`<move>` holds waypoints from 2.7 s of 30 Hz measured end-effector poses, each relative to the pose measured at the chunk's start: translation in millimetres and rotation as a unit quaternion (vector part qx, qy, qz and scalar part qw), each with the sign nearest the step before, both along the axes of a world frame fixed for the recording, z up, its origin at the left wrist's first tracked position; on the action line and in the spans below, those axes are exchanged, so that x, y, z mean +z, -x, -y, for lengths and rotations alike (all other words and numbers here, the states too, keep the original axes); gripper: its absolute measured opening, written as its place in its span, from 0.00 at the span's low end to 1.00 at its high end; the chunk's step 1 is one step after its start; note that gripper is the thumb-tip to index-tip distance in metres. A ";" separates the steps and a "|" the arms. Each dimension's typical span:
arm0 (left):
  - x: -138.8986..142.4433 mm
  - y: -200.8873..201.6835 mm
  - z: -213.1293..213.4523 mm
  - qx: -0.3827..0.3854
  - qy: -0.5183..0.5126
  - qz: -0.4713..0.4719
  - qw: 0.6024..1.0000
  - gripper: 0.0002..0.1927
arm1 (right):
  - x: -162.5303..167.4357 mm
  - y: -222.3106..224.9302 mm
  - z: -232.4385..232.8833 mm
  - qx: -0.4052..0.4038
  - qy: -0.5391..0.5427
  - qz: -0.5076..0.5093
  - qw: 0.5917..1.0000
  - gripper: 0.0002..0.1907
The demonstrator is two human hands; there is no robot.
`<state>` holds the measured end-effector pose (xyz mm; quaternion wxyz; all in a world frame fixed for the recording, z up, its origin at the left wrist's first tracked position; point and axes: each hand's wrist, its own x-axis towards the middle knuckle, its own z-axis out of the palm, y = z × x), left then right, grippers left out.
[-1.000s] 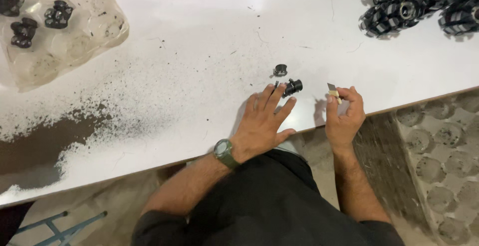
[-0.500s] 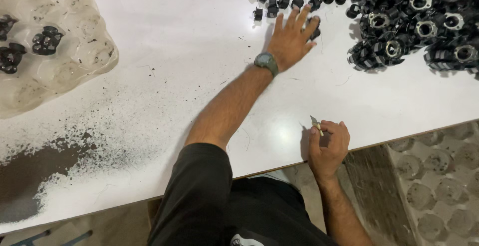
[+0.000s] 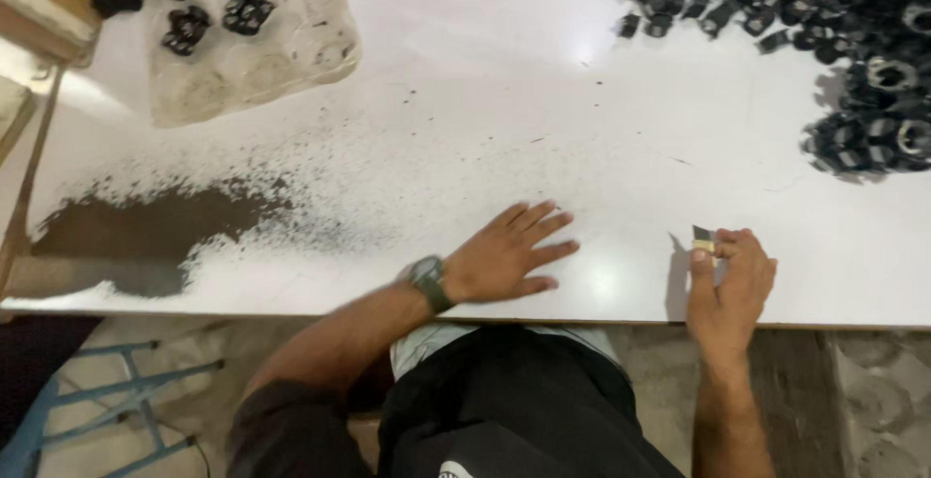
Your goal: The person sits at a white table and assembles omni wheels by hand, pressing black roller components into the hubs of wheel bodies one at a time. Finished wheels are set aside in a growing pile on the table as the person works through the parts.
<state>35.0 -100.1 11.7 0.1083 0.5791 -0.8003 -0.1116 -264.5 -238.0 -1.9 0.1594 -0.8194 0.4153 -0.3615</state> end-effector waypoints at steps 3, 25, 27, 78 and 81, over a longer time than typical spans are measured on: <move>-3.1 -23.6 -100.5 0.044 0.002 -0.042 0.998 0.30 | 9.3 -5.6 17.7 0.059 -0.039 0.021 0.997 0.08; 38.3 -323.1 -37.7 0.633 -0.027 0.028 0.773 0.43 | 20.7 -134.4 -103.0 0.246 -0.004 -0.055 0.968 0.06; 47.6 -343.5 -40.0 0.629 -0.038 0.026 0.776 0.44 | 17.9 -138.2 -102.7 0.241 -0.001 -0.049 0.969 0.06; 33.2 -255.6 35.1 0.436 -0.010 0.067 0.898 0.44 | -11.0 -109.4 -78.0 0.231 -0.170 0.066 0.956 0.08; 35.5 -240.8 55.6 0.377 -0.039 0.093 0.921 0.42 | -12.5 -103.9 -77.8 0.229 -0.165 0.095 0.955 0.08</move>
